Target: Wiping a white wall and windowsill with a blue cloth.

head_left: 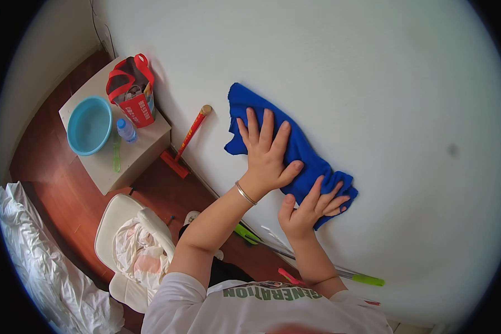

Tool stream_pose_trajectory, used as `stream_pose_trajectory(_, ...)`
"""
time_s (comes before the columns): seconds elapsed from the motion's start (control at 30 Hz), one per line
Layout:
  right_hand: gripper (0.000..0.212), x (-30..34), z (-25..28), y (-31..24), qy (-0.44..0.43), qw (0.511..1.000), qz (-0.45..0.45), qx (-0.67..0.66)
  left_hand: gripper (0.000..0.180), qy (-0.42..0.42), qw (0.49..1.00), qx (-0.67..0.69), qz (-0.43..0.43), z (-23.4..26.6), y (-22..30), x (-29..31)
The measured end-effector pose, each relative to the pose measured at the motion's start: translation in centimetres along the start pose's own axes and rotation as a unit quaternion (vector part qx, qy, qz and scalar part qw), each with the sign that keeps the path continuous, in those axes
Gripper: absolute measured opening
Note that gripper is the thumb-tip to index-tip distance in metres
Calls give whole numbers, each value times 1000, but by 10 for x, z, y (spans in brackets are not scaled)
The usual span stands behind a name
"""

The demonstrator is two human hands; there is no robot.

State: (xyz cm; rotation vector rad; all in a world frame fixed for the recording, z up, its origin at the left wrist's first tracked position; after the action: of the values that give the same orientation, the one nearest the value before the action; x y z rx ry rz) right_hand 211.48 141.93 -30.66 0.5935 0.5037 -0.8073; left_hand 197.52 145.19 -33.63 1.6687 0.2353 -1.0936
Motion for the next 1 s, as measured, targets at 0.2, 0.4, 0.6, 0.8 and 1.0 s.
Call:
stream_pose_trajectory(0.2, 59, 18, -54, -30, -21, 990, 87, 109, 63, 47, 998, -18, 23, -2, -50, 39)
stream_pose_trajectory(0.4, 57, 93, -156, -82, -121, 972, 168, 114, 75, 31, 991, -32, 125, -2, -165, 179)
stream_pose_trajectory(0.6, 54, 160, -211, -90, -313, 931, 145, -122, 87, 16, 933, 17, 358, -12, -208, 286)
stream_pose_trajectory(0.8, 51, 218, -180, -23, -449, 859, 27, -243, 83, 34, 895, 75, 438, -61, -90, 319)
stream_pose_trajectory(1.0, 63, 165, -42, 72, -142, 978, 142, 60, 76, 41, 941, 53, 331, -85, 33, 233)
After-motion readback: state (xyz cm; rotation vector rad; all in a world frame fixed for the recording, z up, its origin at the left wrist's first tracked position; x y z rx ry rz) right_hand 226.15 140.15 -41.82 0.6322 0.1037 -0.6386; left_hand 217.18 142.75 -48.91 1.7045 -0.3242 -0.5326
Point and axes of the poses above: each hand's wrist, its own x-axis away from the middle knuckle, its own z-axis out of the back of the hand, y = z × x, the point moved 5 cm from there along -x, towards the middle knuckle, and after that the axes turned 5 degrees about x, right-handed, at the moved point
